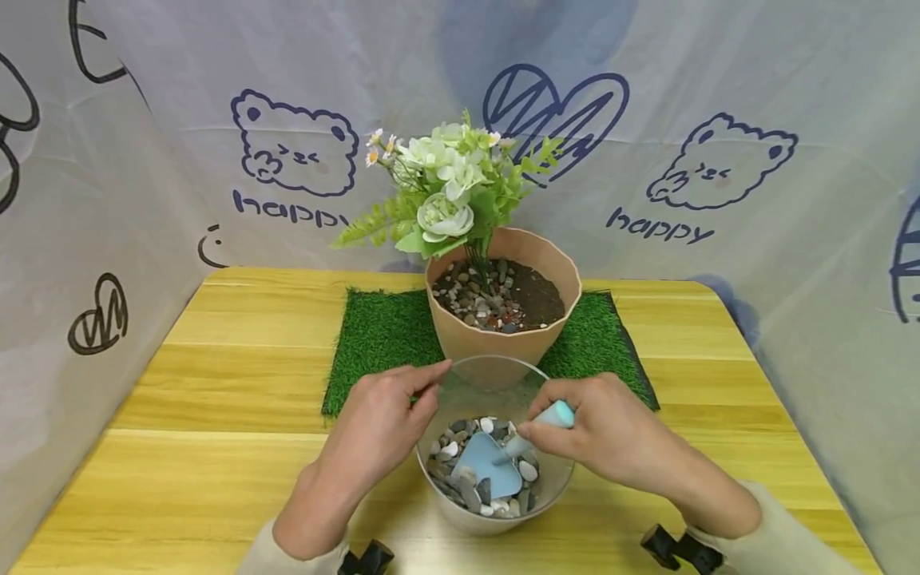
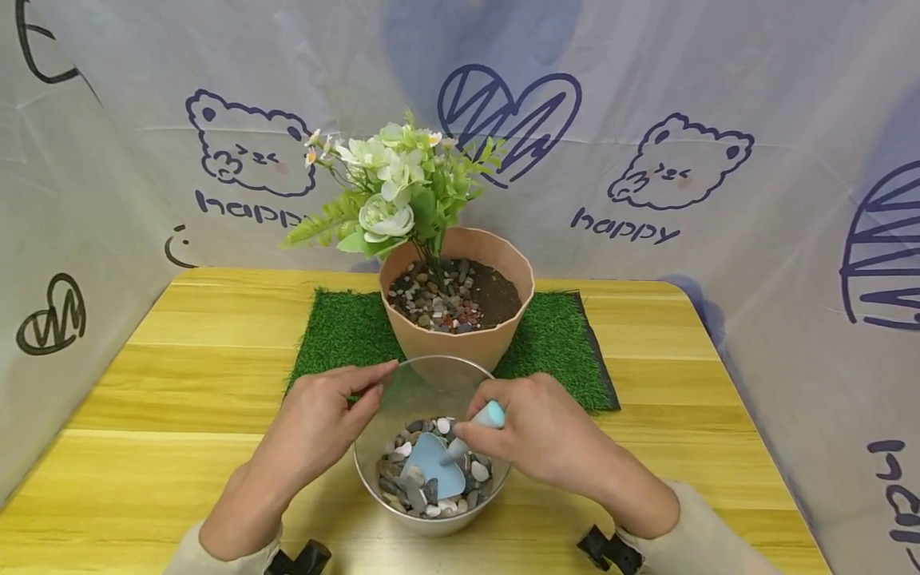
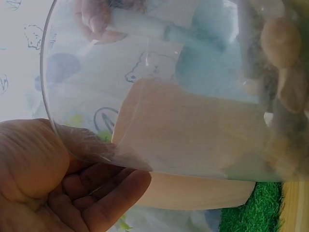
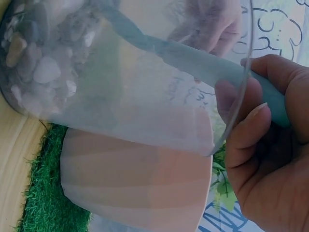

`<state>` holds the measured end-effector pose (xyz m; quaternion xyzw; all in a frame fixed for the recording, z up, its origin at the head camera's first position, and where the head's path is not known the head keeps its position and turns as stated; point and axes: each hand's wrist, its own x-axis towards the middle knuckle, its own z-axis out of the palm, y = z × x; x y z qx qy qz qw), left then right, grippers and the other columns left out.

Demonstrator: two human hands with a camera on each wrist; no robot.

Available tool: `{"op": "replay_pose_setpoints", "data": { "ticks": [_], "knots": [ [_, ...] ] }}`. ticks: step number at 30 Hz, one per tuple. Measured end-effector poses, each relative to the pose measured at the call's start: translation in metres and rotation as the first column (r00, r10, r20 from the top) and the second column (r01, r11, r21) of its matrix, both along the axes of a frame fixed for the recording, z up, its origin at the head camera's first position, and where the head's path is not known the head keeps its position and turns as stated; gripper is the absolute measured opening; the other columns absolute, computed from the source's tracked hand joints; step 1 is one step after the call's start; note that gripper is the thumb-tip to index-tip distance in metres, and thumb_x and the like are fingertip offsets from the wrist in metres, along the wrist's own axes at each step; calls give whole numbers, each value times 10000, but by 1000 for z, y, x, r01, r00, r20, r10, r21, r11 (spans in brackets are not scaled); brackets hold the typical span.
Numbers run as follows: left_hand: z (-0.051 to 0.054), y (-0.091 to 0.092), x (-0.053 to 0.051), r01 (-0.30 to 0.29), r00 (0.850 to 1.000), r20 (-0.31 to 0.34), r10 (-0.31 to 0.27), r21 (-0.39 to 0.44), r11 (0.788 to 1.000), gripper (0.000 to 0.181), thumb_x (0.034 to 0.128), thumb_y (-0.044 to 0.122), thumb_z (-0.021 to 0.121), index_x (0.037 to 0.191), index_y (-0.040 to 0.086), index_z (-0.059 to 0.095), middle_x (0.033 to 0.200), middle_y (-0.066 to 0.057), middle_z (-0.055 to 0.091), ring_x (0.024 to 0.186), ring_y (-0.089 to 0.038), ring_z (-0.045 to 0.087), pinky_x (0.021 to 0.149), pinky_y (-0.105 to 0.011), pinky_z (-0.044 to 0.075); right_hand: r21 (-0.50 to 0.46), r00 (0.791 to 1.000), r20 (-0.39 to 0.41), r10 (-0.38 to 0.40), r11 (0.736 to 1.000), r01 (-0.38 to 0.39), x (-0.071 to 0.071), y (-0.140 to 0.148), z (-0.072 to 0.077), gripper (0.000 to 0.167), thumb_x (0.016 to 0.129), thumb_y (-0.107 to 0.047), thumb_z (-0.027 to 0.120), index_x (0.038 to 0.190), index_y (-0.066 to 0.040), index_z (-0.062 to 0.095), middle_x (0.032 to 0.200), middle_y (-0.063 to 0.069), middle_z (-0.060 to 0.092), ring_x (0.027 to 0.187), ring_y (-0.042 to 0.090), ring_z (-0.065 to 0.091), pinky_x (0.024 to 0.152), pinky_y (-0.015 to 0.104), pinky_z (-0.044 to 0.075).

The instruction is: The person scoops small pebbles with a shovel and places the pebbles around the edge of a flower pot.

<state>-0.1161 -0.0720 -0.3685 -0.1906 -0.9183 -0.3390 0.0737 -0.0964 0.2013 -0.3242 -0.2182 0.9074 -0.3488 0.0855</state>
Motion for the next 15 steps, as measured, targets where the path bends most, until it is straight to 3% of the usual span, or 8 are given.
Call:
{"op": "replay_pose_setpoints", "data": {
  "ticks": [7,15],
  "knots": [
    [2,-1,-1,17,1000,-9,-17,-8,1000,355,987,82,662,1331,131,736,1236,-73,775,370,30,228,337,-190,276,-4,999,-40,-2,1000,2,0,3,4,87,961,-303,769,898,-243,767,543,-175,492,460,-9,407,429,212,381],
    [6,0,0,18,1000,6,-18,-38,999,356,1000,86,648,1345,128,726,1265,-82,763,404,-11,290,383,-216,334,5,1000,29,6,1000,-6,-1,2,4,116,977,-342,754,931,-238,773,568,-148,540,473,8,453,438,225,421]
  ]
}}
